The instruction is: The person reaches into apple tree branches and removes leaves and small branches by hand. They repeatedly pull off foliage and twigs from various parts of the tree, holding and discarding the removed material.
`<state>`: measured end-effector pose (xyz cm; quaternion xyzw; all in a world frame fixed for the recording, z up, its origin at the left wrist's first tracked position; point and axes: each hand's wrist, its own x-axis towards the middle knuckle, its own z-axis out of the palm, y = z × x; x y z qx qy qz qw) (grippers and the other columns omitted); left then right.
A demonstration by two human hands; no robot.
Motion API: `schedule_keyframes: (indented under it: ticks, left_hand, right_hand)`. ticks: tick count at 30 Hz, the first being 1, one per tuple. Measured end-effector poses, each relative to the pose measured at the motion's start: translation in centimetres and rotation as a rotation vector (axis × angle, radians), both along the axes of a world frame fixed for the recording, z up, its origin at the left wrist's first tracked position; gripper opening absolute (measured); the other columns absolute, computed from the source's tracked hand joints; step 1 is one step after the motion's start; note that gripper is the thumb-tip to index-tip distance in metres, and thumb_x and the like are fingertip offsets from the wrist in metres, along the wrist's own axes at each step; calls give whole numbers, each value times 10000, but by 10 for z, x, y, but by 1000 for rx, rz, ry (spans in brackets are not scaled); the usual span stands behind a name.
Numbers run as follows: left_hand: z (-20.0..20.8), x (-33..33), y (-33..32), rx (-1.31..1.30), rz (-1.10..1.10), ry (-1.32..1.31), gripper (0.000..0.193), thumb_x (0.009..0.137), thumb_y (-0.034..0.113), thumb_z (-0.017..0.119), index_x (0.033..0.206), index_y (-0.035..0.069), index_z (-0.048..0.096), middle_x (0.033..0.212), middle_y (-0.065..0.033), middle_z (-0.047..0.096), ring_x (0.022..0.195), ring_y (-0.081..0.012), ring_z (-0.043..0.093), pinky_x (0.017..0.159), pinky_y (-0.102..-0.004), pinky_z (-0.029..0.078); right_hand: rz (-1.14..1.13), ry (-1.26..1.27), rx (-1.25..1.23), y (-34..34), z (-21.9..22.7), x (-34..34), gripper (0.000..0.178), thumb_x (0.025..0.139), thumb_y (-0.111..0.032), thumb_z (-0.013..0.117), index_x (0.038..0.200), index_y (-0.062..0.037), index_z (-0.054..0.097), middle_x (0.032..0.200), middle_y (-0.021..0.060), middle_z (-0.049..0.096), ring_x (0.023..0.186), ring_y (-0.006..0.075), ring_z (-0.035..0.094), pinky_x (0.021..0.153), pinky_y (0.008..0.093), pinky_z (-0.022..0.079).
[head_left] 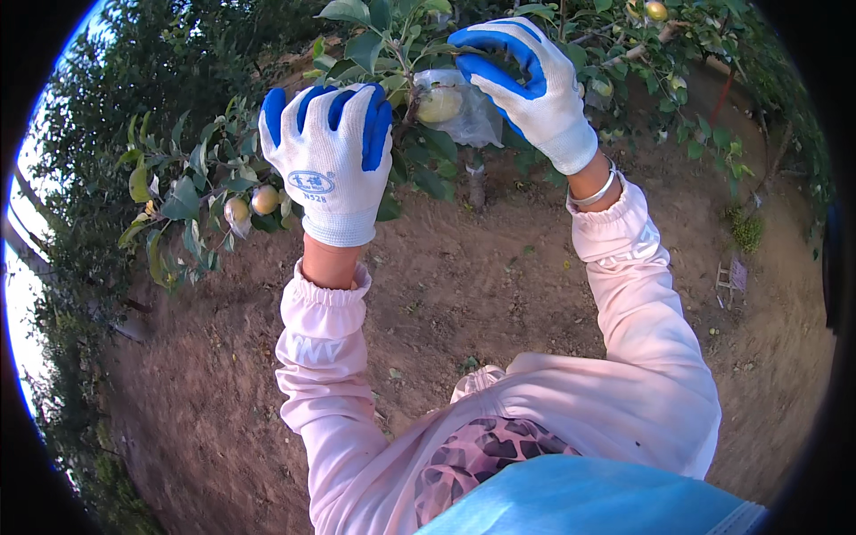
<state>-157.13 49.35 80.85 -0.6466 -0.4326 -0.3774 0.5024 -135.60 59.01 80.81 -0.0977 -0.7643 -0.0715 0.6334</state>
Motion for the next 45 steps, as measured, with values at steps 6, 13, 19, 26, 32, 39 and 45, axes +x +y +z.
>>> schedule_keyframes:
  ticks: [6, 13, 19, 26, 32, 39, 45]
  left_hand:
    - [-14, -1, -9, -77, 59, 78, 332, 711, 198, 737, 1035, 193, 668, 998, -26, 604, 1041, -272, 531, 1040, -560, 313]
    - [-2, 9, -26, -242, 154, 208, 309, 650, 132, 724, 945, 206, 670, 967, -17, 612, 992, -271, 544, 1058, -563, 298]
    - [-6, -5, -32, -390, 269, 242, 305, 648, 112, 717, 935, 207, 681, 944, -26, 618, 1004, -265, 554, 1059, -551, 313]
    - [-43, 19, -75, -387, 30, 152, 271, 627, 109, 737, 879, 201, 701, 872, -3, 625, 979, -233, 576, 1033, -548, 363]
    - [-102, 17, -91, -679, 80, 70, 288, 720, 147, 709, 1004, 176, 676, 943, -25, 627, 1005, -253, 572, 1014, -517, 375]
    - [-158, 1, -113, -762, 180, -168, 411, 746, 216, 720, 1140, 152, 622, 1223, -71, 570, 1203, -305, 483, 1035, -487, 343]
    - [-171, 3, -120, -748, 46, -325, 330, 725, 201, 732, 1039, 127, 667, 1150, -88, 621, 1148, -325, 532, 997, -469, 383]
  right_hand:
    - [107, -20, 0, 13, -2, 1, 374, 743, -116, 787, 1076, -104, 617, 1041, 104, 633, 929, 300, 640, 809, 368, 529]
    - [139, -48, -73, 15, -7, -1, 335, 790, -27, 720, 1108, -50, 620, 1061, 84, 645, 976, 208, 639, 888, 309, 498]
    - [156, -28, -1, -1, 6, -2, 339, 788, -43, 731, 1101, -47, 603, 1004, 87, 644, 906, 203, 638, 821, 309, 510]
    - [311, 78, -210, -15, 7, -6, 230, 805, 48, 663, 1024, -1, 615, 949, 71, 639, 879, 146, 623, 804, 272, 483]
    - [459, 178, -206, -11, -8, -5, 317, 848, 79, 593, 1157, 24, 546, 1121, 94, 595, 1041, 152, 580, 926, 270, 457]
    - [614, 563, -654, 21, -139, 13, 372, 879, -41, 651, 1227, -45, 519, 1144, 73, 605, 988, 154, 620, 892, 290, 518]
    - [673, 316, -929, 2, -171, -18, 445, 878, -95, 655, 1282, -35, 476, 1157, 90, 590, 978, 167, 602, 888, 311, 512]
